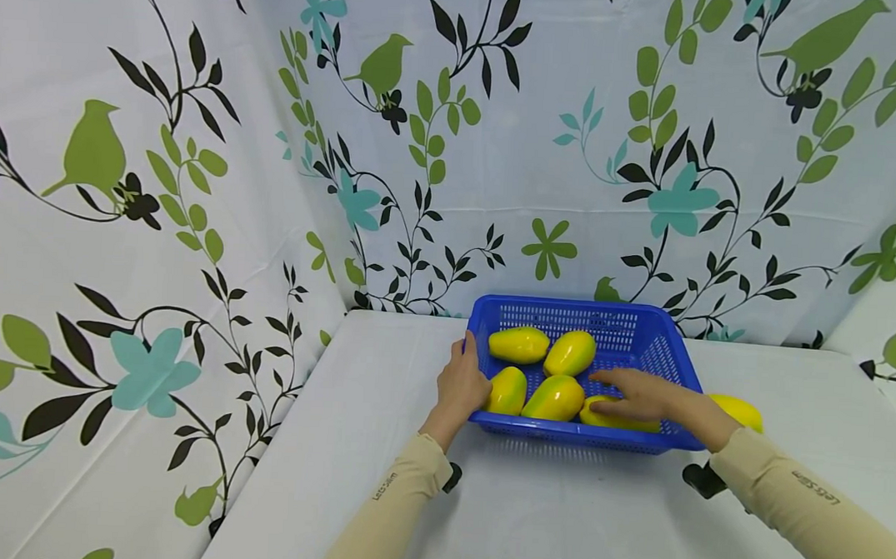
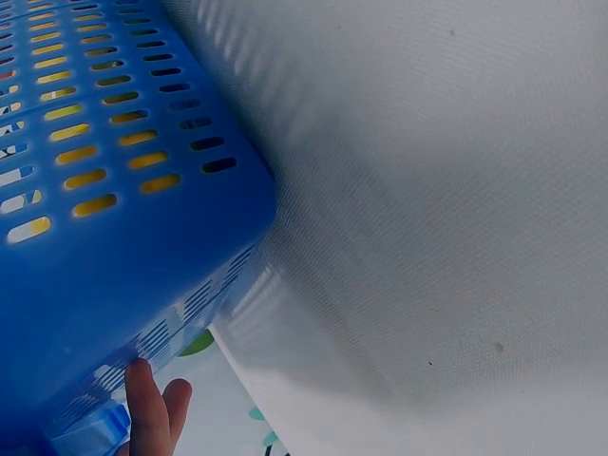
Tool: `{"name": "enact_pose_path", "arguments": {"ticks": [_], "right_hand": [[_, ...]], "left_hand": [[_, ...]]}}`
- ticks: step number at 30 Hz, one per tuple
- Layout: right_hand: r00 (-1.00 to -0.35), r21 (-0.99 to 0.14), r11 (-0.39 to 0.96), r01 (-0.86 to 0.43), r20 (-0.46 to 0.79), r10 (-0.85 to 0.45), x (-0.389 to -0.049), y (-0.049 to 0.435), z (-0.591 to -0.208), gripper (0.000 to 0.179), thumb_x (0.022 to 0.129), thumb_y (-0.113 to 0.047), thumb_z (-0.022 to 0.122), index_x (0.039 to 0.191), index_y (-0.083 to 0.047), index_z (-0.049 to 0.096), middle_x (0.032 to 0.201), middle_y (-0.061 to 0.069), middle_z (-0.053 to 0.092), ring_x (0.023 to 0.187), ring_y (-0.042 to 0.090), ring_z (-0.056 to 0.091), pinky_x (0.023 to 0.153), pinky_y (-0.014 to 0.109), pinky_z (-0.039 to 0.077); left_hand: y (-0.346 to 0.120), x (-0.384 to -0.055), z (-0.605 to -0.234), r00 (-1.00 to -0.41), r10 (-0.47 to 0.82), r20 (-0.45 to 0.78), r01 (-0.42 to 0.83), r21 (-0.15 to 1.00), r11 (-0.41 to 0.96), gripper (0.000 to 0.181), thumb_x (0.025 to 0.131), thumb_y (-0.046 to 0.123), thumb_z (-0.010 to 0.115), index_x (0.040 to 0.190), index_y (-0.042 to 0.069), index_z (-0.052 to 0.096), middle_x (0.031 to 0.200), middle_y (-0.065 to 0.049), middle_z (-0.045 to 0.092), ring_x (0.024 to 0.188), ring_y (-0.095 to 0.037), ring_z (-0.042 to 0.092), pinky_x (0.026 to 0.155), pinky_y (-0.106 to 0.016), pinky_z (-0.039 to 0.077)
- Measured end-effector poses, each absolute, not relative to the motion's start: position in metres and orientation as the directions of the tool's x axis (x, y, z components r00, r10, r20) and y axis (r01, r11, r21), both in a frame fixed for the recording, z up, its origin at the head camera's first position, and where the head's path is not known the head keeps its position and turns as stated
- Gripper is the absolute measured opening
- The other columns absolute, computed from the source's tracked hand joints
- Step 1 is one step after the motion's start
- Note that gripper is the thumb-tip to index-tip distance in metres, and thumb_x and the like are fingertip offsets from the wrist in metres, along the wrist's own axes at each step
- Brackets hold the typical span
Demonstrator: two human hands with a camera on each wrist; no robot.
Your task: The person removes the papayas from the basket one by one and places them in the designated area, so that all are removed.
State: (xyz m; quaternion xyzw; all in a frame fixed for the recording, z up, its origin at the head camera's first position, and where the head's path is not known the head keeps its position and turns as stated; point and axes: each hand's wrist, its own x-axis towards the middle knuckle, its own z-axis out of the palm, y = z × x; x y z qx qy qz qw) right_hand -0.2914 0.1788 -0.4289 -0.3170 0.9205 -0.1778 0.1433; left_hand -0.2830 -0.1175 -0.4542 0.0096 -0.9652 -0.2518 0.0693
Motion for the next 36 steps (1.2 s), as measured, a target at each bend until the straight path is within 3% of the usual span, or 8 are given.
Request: {"name": "enact_pose_path", "arguments": {"ticks": [10,36], "right_hand": [[-0.770,-0.446,0.765,-0.465,-0.222,-0.598,-0.2876,0.1771,-0.4337,0.067,0.091,-0.050,0.064,0.138,-0.004,0.054,0.133,0.022,0.057,0.119,0.040,0.054,0.100,0.061,0.041],[-0.764,-0.443,0.770,-0.460,-0.244,-0.597,-0.2866,0.1765,-0.4340,0.056,0.093,-0.042,0.064,0.135,-0.006,0.057,0.131,0.019,0.058,0.107,0.030,0.053,0.098,0.059,0.042]], "left_hand": [[-0.1172,-0.2831,-0.4531,-0.991,-0.054,0.123,0.012,0.482,0.876,0.082,0.085,0.006,0.064,0.155,0.000,0.023,0.147,-0.024,0.039,0.099,-0.037,0.064,0.085,-0.049,0.054],[-0.1172,-0.2813,-0.4519,-0.989,-0.049,0.136,0.024,0.487,0.873,0.079,0.085,0.004,0.062,0.154,-0.001,0.024,0.146,-0.024,0.040,0.096,-0.036,0.064,0.080,-0.049,0.055]]}}
